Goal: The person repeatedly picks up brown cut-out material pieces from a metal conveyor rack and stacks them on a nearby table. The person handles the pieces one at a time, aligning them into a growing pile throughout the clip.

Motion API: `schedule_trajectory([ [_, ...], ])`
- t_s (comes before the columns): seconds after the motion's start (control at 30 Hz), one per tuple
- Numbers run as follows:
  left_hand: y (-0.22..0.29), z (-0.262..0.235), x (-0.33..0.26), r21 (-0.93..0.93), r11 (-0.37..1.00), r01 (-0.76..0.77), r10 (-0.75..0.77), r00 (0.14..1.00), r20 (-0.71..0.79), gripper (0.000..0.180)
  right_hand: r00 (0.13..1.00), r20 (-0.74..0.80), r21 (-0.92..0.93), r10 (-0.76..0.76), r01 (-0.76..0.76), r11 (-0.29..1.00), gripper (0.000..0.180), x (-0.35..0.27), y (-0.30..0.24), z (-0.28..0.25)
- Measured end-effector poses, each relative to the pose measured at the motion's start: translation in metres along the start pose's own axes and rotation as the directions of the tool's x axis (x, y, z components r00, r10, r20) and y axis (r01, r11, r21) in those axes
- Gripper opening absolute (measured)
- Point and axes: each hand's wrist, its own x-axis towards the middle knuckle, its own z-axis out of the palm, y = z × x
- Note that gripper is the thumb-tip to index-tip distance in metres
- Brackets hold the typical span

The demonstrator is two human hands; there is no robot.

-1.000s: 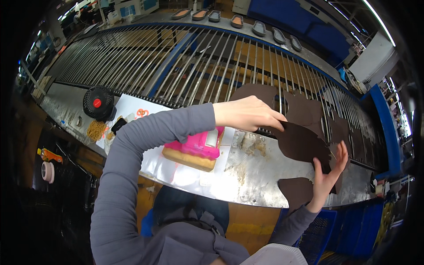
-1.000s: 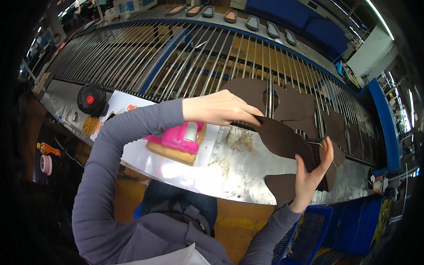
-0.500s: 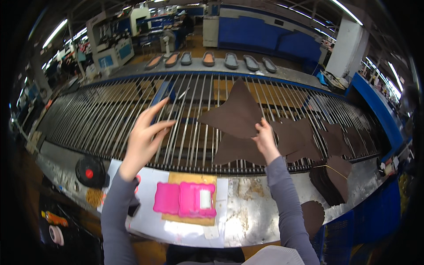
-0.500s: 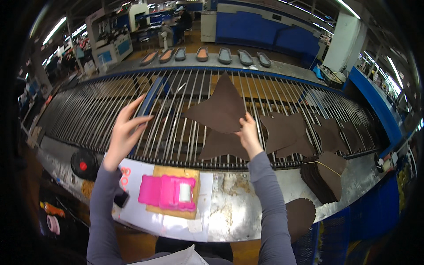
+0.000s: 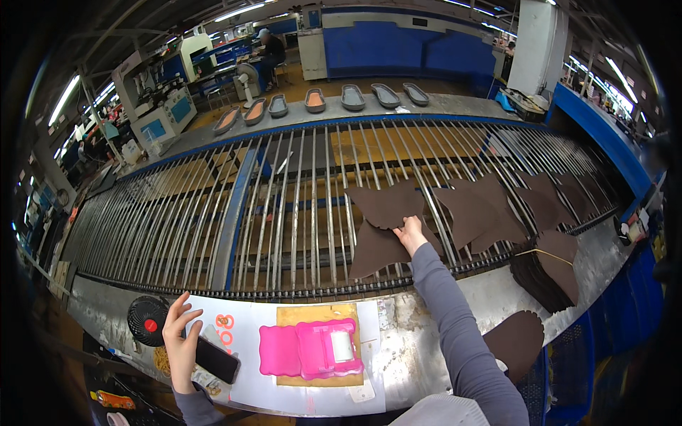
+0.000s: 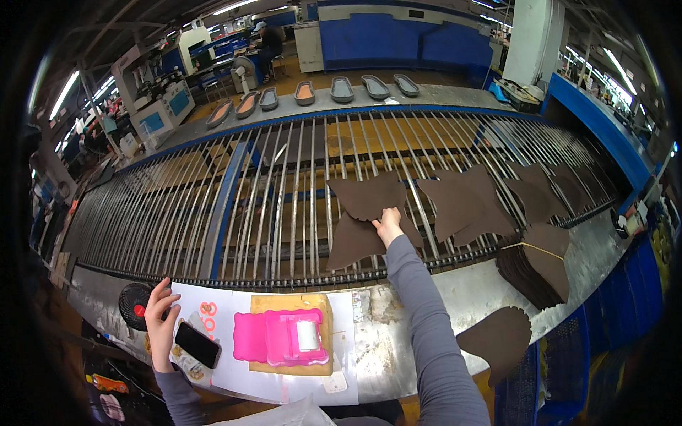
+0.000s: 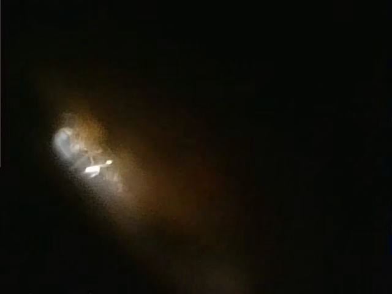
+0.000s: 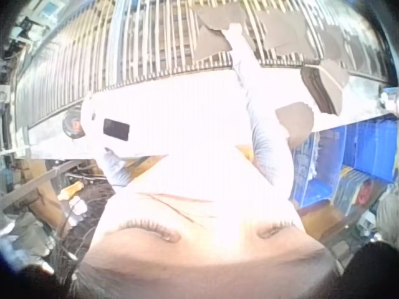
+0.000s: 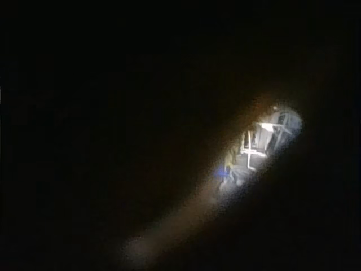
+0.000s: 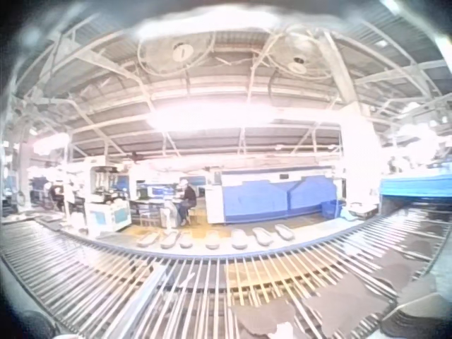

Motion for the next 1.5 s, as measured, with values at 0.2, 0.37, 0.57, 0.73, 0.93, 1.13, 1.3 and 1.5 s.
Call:
schedule_trajectory([
  [0.2, 0.031, -0.003, -0.041, -0.019, 0.999, -0.035, 0.034, 0.998, -0.048, 0.021, 0.956, 0.291, -0.266, -0.047, 0.127, 0.956, 0.062, -0.130, -0.070, -0.066],
  [0.37, 0.059, 0.017, -0.095, -0.370, 0.903, -0.217, 0.211, 0.976, -0.055, 0.015, 0.586, 0.294, -0.883, -0.755, 0.468, 0.020, 0.052, -0.261, -0.125, -0.249],
  [0.57, 0.088, 0.044, -0.103, -0.382, 0.863, -0.331, 0.430, 0.877, 0.212, 0.011, 0.467, -0.476, -0.852, -0.745, -0.037, 0.522, 0.056, -0.357, -0.092, -0.453],
  [0.73, 0.114, 0.051, -0.100, -0.428, 0.843, -0.326, 0.426, 0.890, 0.161, 0.013, 0.812, -0.315, -0.693, -0.492, 0.157, 0.703, 0.040, -0.401, -0.084, -0.438],
  [0.93, 0.152, 0.060, -0.101, -0.495, 0.786, -0.370, 0.545, 0.792, 0.274, 0.021, 0.615, 0.056, -0.929, -0.786, 0.322, 0.185, 0.038, -0.443, -0.135, -0.305],
  [1.13, 0.161, 0.084, -0.067, -0.518, 0.759, -0.394, 0.572, 0.784, 0.242, 0.046, 0.604, 0.448, -0.569, -0.659, 0.761, 0.311, 0.034, -0.471, -0.168, -0.164],
  [1.3, 0.150, 0.096, -0.039, -0.829, 0.558, -0.039, 0.458, 0.848, 0.268, 0.124, 0.425, 0.668, -0.199, -0.611, 0.893, 0.404, 0.047, -0.443, -0.154, -0.087],
  [1.5, 0.108, 0.047, -0.029, -0.612, 0.780, -0.134, 0.396, 0.863, 0.315, 0.092, 0.274, 0.804, -0.025, -0.528, 0.902, 0.431, 0.051, -0.361, -0.105, -0.035],
])
